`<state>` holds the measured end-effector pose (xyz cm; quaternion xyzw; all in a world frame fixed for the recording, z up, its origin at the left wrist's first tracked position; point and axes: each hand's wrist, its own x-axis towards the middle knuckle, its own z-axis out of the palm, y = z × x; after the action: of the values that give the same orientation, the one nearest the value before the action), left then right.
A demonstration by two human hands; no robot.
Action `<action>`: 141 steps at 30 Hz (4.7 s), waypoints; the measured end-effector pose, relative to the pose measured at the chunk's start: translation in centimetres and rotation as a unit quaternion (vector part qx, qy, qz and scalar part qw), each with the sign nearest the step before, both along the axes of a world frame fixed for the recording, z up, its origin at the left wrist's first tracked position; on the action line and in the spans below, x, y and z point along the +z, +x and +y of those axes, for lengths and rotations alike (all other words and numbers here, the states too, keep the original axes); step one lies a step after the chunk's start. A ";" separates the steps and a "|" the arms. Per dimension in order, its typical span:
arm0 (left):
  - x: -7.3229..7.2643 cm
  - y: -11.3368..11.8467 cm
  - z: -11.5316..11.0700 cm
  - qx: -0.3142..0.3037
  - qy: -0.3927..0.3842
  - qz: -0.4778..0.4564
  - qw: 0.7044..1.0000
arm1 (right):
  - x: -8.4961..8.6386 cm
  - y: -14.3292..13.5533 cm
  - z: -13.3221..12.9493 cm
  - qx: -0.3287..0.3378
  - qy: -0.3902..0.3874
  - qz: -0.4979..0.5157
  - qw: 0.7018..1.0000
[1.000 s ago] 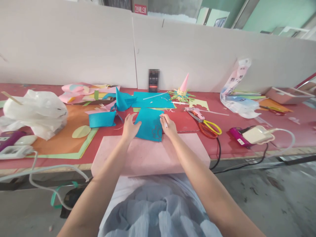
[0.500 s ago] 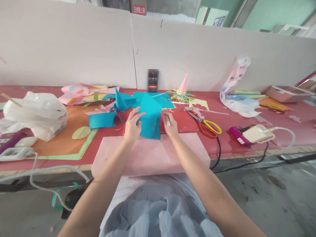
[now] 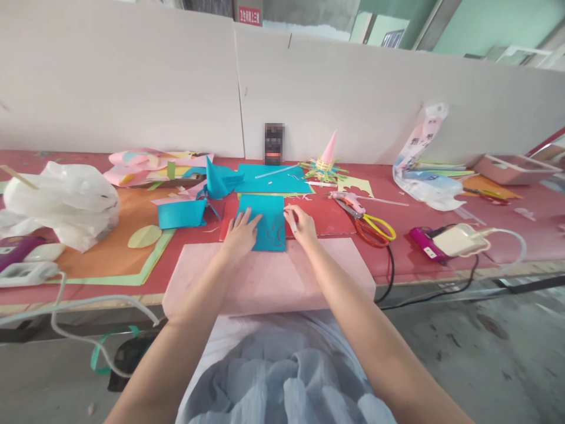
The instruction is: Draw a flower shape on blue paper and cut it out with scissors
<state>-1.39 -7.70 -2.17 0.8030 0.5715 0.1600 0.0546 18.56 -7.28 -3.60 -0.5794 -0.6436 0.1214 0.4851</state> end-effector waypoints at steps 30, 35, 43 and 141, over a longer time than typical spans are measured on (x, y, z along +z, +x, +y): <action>-0.2 0.2 -0.3 0.004 -0.051 0.049 0.998 | 0.6 -0.4 0.4 0.130 -0.066 0.204 0.968; -0.3 0.1 -0.2 0.005 -0.048 0.047 0.998 | 0.4 -0.4 0.4 0.120 -0.060 0.183 0.974; 0.0 0.2 -0.4 0.004 -0.055 0.041 0.998 | 0.1 -0.3 0.6 0.103 -0.060 0.191 0.974; -0.5 0.0 -0.2 -0.004 -0.038 0.042 0.998 | 0.4 0.0 -0.1 0.034 -0.051 0.208 0.976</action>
<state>-1.39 -7.90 -2.63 0.8087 0.5756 0.1042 0.0619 18.60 -7.36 -3.23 -0.5435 -0.5407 0.2880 0.5738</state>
